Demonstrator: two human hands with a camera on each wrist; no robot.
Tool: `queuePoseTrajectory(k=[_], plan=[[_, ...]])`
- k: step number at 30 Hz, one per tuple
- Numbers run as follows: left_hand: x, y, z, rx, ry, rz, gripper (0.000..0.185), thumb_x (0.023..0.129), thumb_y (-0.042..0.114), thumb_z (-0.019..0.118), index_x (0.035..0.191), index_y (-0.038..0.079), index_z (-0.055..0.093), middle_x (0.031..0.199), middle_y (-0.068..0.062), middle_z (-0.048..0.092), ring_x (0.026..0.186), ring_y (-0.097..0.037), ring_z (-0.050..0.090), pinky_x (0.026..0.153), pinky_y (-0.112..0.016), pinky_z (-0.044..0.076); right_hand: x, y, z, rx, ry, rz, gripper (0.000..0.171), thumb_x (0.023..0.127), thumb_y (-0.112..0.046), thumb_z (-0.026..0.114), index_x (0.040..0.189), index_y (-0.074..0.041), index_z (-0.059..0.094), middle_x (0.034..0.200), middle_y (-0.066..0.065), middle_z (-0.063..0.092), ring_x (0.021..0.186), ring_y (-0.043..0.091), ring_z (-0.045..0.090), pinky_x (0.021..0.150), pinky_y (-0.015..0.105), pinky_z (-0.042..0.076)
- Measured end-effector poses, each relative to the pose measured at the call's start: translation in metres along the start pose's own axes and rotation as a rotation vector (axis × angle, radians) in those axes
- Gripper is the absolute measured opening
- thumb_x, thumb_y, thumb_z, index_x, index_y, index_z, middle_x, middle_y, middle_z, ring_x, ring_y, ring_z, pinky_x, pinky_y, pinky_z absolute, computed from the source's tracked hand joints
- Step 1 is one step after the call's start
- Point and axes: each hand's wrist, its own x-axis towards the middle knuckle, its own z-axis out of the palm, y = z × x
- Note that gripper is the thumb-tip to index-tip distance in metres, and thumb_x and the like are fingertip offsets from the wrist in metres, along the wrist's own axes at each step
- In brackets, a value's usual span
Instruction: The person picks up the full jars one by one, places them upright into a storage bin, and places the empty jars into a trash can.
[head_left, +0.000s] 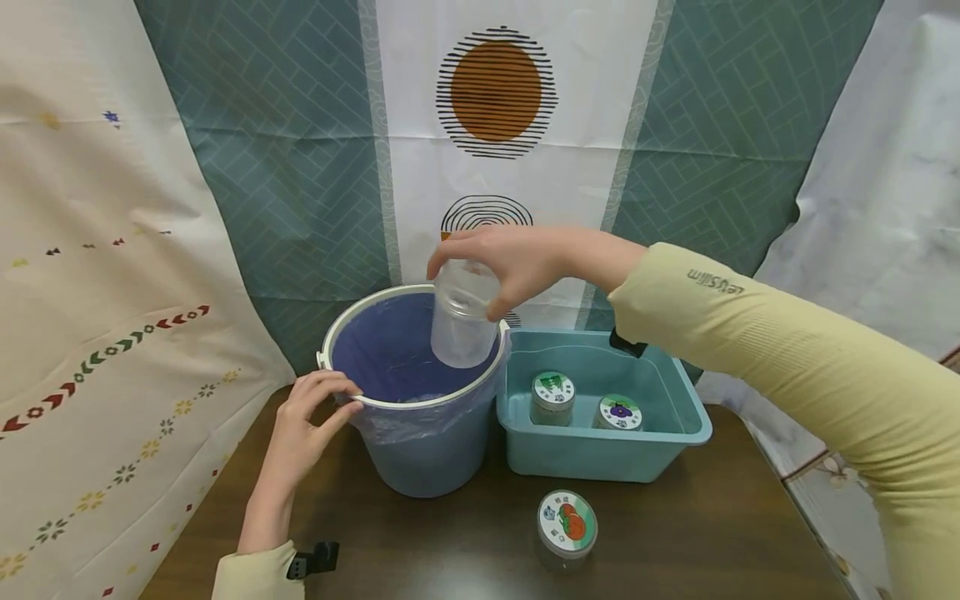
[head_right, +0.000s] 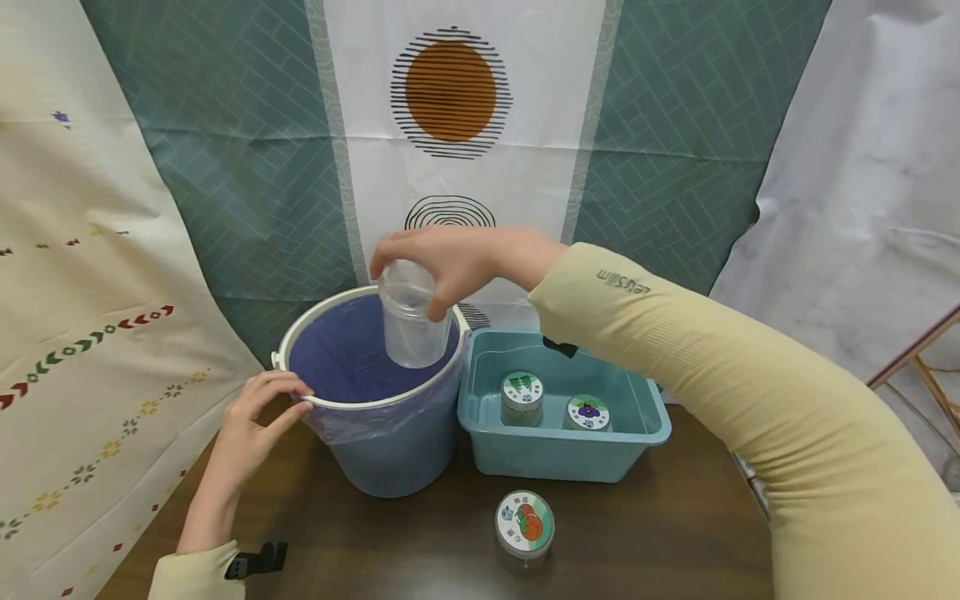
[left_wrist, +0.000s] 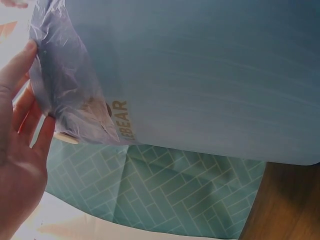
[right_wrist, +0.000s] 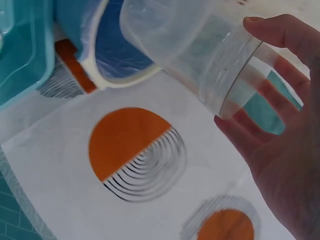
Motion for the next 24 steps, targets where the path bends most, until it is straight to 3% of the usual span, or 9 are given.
queuePoseTrajectory(k=[9, 15, 24], plan=[[-0.001, 0.000, 0.002, 0.001, 0.009, -0.018, 0.033, 0.071, -0.005, 0.082, 0.094, 0.015, 0.072, 0.101, -0.002, 0.065, 0.106, 0.000, 0.048, 0.093, -0.007, 0.034, 0.036, 0.000, 0.022, -0.032, -0.145, -0.010, 0.074, 0.076, -0.021, 0.080, 0.141, -0.024, 0.047, 0.146, -0.003, 0.047, 0.131, 0.018, 0.048, 0.107, 0.038, 0.044], [-0.001, 0.000, 0.003, -0.001, 0.017, -0.024, 0.034, 0.070, -0.007, 0.082, 0.094, 0.015, 0.072, 0.101, -0.004, 0.065, 0.107, -0.001, 0.048, 0.094, -0.007, 0.034, 0.047, -0.004, 0.035, -0.023, -0.232, 0.018, 0.075, 0.077, -0.027, 0.082, 0.143, -0.027, 0.045, 0.149, -0.004, 0.046, 0.136, 0.018, 0.042, 0.113, 0.041, 0.041], [0.000, 0.000, 0.001, 0.006, 0.002, -0.018, 0.031, 0.073, -0.005, 0.081, 0.095, 0.015, 0.072, 0.102, -0.001, 0.065, 0.107, 0.002, 0.047, 0.094, -0.007, 0.034, 0.059, 0.001, 0.059, -0.016, -0.298, 0.021, 0.075, 0.079, -0.030, 0.081, 0.144, -0.028, 0.044, 0.151, -0.006, 0.046, 0.138, 0.017, 0.041, 0.116, 0.039, 0.037]])
